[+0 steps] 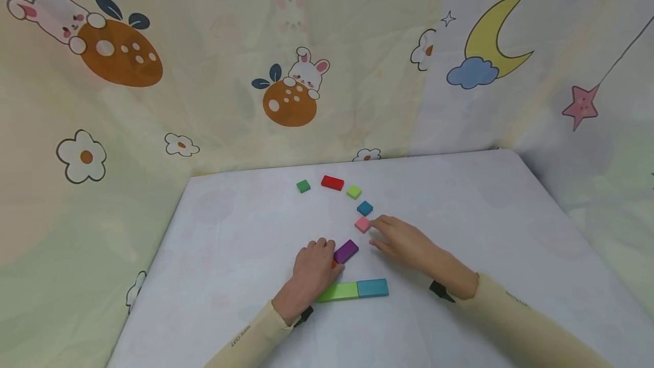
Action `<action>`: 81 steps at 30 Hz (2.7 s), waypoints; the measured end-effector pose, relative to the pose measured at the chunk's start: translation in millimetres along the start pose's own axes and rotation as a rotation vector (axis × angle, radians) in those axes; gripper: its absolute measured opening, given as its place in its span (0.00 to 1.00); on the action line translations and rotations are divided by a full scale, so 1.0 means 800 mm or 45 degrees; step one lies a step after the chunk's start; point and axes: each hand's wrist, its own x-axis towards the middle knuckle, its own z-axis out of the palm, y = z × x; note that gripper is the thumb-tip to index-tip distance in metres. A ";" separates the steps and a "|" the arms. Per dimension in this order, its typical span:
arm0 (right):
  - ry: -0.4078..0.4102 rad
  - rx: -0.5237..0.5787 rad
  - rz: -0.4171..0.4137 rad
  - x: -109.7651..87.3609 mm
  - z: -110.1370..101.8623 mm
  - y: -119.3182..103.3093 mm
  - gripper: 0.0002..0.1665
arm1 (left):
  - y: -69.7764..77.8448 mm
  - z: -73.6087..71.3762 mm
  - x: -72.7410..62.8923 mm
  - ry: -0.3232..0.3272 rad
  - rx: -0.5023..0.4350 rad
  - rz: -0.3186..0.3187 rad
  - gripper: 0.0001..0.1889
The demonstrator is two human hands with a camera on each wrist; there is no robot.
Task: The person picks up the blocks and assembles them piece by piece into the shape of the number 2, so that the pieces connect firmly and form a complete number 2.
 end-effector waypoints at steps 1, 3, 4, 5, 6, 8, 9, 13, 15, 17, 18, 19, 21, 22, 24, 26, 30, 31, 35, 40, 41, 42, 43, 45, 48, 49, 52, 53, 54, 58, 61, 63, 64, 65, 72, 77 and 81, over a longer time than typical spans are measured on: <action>0.005 -0.007 -0.005 0.002 0.000 0.001 0.31 | 0.000 0.000 0.000 0.004 -0.004 0.003 0.25; 0.010 -0.015 -0.015 0.005 0.000 0.003 0.30 | 0.000 0.000 -0.001 0.013 -0.005 0.009 0.25; 0.008 -0.017 -0.019 0.007 0.000 0.004 0.30 | 0.000 0.000 -0.001 0.015 -0.006 0.011 0.25; 0.007 -0.018 -0.025 0.008 0.000 0.005 0.29 | 0.000 0.000 -0.001 0.019 -0.007 0.014 0.24; 0.009 -0.023 -0.034 0.010 0.000 0.006 0.29 | 0.000 0.000 -0.001 0.022 -0.007 0.017 0.24; 0.011 -0.041 -0.058 0.014 0.000 0.007 0.28 | 0.000 0.000 -0.002 0.027 -0.010 0.020 0.24; 0.016 -0.053 -0.074 0.016 -0.001 0.008 0.27 | 0.000 0.000 -0.002 0.030 -0.011 0.022 0.24; 0.050 -0.096 -0.150 0.024 -0.003 0.011 0.25 | 0.000 0.000 -0.002 0.035 -0.013 0.025 0.24; 0.052 -0.102 -0.177 0.027 -0.004 0.011 0.25 | 0.000 0.000 -0.002 0.031 -0.015 0.025 0.24; 0.042 -0.116 -0.203 0.031 -0.004 0.010 0.24 | 0.000 0.000 -0.002 0.025 -0.015 0.022 0.24; 0.038 -0.131 -0.215 0.033 -0.003 0.010 0.23 | -0.001 0.000 -0.002 0.022 -0.014 0.021 0.24; 0.038 -0.150 -0.230 0.034 -0.002 0.011 0.22 | -0.001 0.000 -0.002 0.022 -0.013 0.020 0.24; 0.032 -0.194 -0.254 0.037 0.000 0.011 0.22 | -0.001 0.000 -0.002 0.024 -0.012 0.019 0.24; 0.034 -0.221 -0.270 0.039 0.002 0.012 0.22 | -0.001 0.000 -0.002 0.025 -0.012 0.019 0.24; 0.039 -0.262 -0.296 0.041 0.003 0.014 0.23 | -0.001 0.001 -0.001 0.032 -0.008 0.021 0.24; 0.033 -0.288 -0.315 0.044 0.004 0.015 0.23 | -0.002 0.001 -0.001 0.037 -0.007 0.023 0.24; 0.014 -0.329 -0.345 0.050 0.006 0.017 0.23 | -0.002 0.001 -0.001 0.039 -0.002 0.023 0.24; 0.007 -0.340 -0.350 0.051 0.007 0.018 0.23 | -0.002 0.001 -0.001 0.036 -0.002 0.023 0.24; -0.006 -0.357 -0.369 0.054 0.009 0.019 0.23 | -0.001 0.002 0.000 0.029 0.000 0.021 0.25; -0.009 -0.361 -0.383 0.054 0.012 0.019 0.24 | -0.002 0.003 0.001 0.032 0.017 0.021 0.25; -0.010 -0.362 -0.384 0.054 0.012 0.018 0.24 | -0.002 0.003 0.001 0.032 0.021 0.022 0.25; -0.011 -0.365 -0.385 0.053 0.012 0.018 0.24 | -0.002 0.003 0.001 0.031 0.023 0.021 0.25; -0.015 -0.365 -0.384 0.053 0.013 0.018 0.24 | -0.002 0.003 0.001 0.028 0.024 0.020 0.25; -0.023 -0.360 -0.382 0.051 0.013 0.016 0.25 | -0.002 0.003 0.000 0.030 0.026 0.020 0.25; -0.034 -0.345 -0.383 0.048 0.012 0.014 0.25 | -0.002 0.003 0.000 0.030 0.025 0.016 0.24; -0.038 -0.340 -0.383 0.047 0.012 0.013 0.25 | -0.002 0.003 0.000 0.031 0.024 0.014 0.24; -0.052 -0.340 -0.386 0.045 0.012 0.010 0.26 | -0.001 0.002 0.000 0.028 0.018 0.007 0.25; -0.057 -0.337 -0.385 0.044 0.012 0.009 0.26 | -0.001 0.002 0.000 0.026 0.016 0.005 0.25; -0.061 -0.336 -0.385 0.044 0.012 0.009 0.27 | -0.001 0.001 0.000 0.023 0.012 0.001 0.25; -0.079 -0.329 -0.377 0.042 0.013 0.007 0.28 | -0.001 0.003 0.001 0.013 0.005 -0.007 0.25; -0.074 -0.330 -0.383 0.041 0.013 0.006 0.27 | -0.001 0.003 0.001 0.018 0.002 -0.004 0.25; -0.063 -0.334 -0.396 0.041 0.014 0.006 0.26 | -0.001 0.002 0.001 0.021 0.002 0.001 0.25; -0.056 -0.334 -0.405 0.040 0.014 0.005 0.26 | -0.001 0.002 0.001 0.025 0.001 0.004 0.25; -0.051 -0.335 -0.411 0.040 0.014 0.005 0.25 | -0.001 0.002 0.001 0.027 0.000 0.005 0.25; -0.054 -0.309 -0.418 0.037 0.012 0.002 0.24 | -0.001 0.002 0.000 0.031 0.014 0.005 0.25; -0.063 -0.297 -0.414 0.036 0.013 0.001 0.24 | -0.001 0.002 0.001 0.031 0.015 0.001 0.24; -0.069 -0.299 -0.415 0.036 0.014 0.000 0.24 | -0.001 0.002 0.000 0.035 0.007 0.004 0.23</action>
